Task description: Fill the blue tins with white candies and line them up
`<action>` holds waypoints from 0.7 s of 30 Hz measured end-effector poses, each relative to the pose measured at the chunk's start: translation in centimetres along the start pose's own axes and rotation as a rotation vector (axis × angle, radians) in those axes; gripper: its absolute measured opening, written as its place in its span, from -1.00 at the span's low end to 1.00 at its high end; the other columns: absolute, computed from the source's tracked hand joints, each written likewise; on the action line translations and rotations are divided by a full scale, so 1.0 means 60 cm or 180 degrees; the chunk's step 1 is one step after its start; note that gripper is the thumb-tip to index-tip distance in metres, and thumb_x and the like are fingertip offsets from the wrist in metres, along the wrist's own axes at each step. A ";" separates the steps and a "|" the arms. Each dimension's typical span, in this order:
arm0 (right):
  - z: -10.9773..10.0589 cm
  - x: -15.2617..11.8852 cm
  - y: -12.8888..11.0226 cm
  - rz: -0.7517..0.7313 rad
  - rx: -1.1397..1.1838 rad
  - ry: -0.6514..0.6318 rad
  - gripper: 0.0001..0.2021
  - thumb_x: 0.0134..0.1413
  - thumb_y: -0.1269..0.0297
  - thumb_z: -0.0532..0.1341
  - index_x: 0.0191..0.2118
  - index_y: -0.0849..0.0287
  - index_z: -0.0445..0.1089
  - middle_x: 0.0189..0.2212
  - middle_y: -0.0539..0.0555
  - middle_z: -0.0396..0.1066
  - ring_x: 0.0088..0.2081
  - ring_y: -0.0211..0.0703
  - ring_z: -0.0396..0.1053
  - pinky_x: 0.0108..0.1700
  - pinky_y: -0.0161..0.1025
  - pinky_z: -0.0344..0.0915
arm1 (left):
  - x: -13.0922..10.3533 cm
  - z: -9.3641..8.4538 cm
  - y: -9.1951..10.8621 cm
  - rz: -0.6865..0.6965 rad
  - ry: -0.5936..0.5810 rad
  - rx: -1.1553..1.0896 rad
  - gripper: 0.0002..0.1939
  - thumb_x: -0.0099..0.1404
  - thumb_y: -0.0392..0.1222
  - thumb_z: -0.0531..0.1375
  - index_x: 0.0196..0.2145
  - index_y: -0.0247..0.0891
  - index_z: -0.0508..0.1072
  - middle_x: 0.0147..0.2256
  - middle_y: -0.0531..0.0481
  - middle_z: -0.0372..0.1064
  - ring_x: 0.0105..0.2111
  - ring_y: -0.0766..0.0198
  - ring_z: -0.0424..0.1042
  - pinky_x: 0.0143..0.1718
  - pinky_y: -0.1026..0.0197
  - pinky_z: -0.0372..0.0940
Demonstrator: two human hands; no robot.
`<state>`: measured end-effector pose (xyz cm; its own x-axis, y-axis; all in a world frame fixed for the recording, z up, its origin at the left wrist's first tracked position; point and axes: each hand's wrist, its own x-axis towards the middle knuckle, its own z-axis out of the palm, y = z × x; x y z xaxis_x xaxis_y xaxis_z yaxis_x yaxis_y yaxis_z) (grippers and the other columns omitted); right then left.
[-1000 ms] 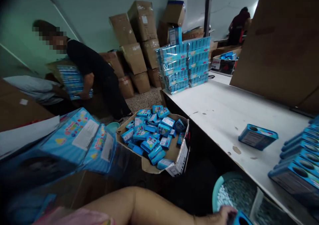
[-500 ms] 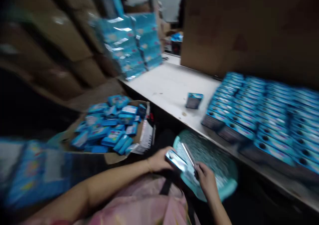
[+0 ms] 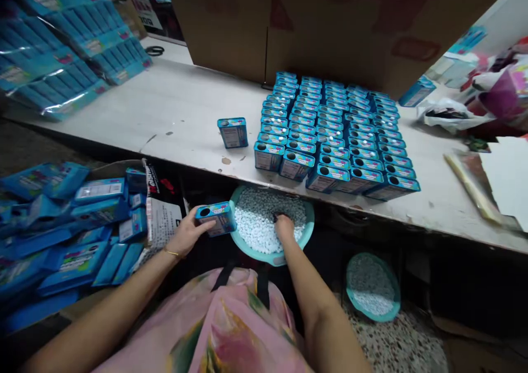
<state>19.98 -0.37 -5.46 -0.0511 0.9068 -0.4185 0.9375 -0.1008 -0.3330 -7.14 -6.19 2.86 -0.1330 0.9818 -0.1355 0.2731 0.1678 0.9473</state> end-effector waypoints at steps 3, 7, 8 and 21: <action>0.018 0.023 0.006 -0.0201 0.0621 0.0022 -0.60 -0.05 0.51 -0.01 -0.08 0.26 0.37 -0.14 0.16 0.38 -0.12 -0.16 0.30 -0.11 -0.39 0.14 | 0.005 0.009 0.001 0.0056 -0.0074 0.0006 -0.51 -0.03 -0.07 0.22 -0.14 -0.26 0.24 -0.29 0.00 0.34 -0.27 0.22 0.34 -0.14 0.10 0.23; 0.002 0.019 0.027 -0.0487 0.1223 -0.0011 -0.67 -0.06 0.40 0.00 -0.21 0.35 0.42 -0.34 0.11 0.44 -0.30 -0.18 0.34 -0.25 -0.37 0.21 | 0.014 0.018 0.010 0.0181 -0.0152 0.0043 -0.52 -0.05 -0.07 0.23 -0.16 -0.26 0.25 -0.31 0.02 0.33 -0.28 0.24 0.34 -0.15 0.12 0.23; -0.008 0.013 0.031 -0.0546 0.1350 -0.0009 -0.66 -0.07 0.37 0.00 -0.22 0.33 0.42 -0.39 0.08 0.43 -0.36 -0.20 0.33 -0.29 -0.36 0.22 | 0.017 0.021 0.012 0.0216 -0.0160 0.0055 -0.52 -0.05 -0.07 0.23 -0.16 -0.26 0.25 -0.31 0.02 0.33 -0.29 0.24 0.34 -0.15 0.11 0.23; -0.224 -0.112 -0.004 -0.1258 0.0613 -0.0092 -0.73 -0.04 0.36 0.01 -0.29 0.16 0.44 -0.50 0.01 0.39 -0.43 -0.28 0.27 -0.38 -0.39 0.10 | 0.052 0.122 0.026 0.1069 -0.0478 0.1298 -0.61 0.02 -0.20 0.16 -0.14 -0.21 0.28 -0.21 -0.01 0.33 -0.22 0.22 0.32 -0.17 0.19 0.20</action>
<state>24.75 -0.94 8.81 -0.4053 0.8794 -0.2499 0.7629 0.1747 -0.6225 -0.17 -2.22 1.79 0.1545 0.9842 0.0867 0.6282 -0.1656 0.7602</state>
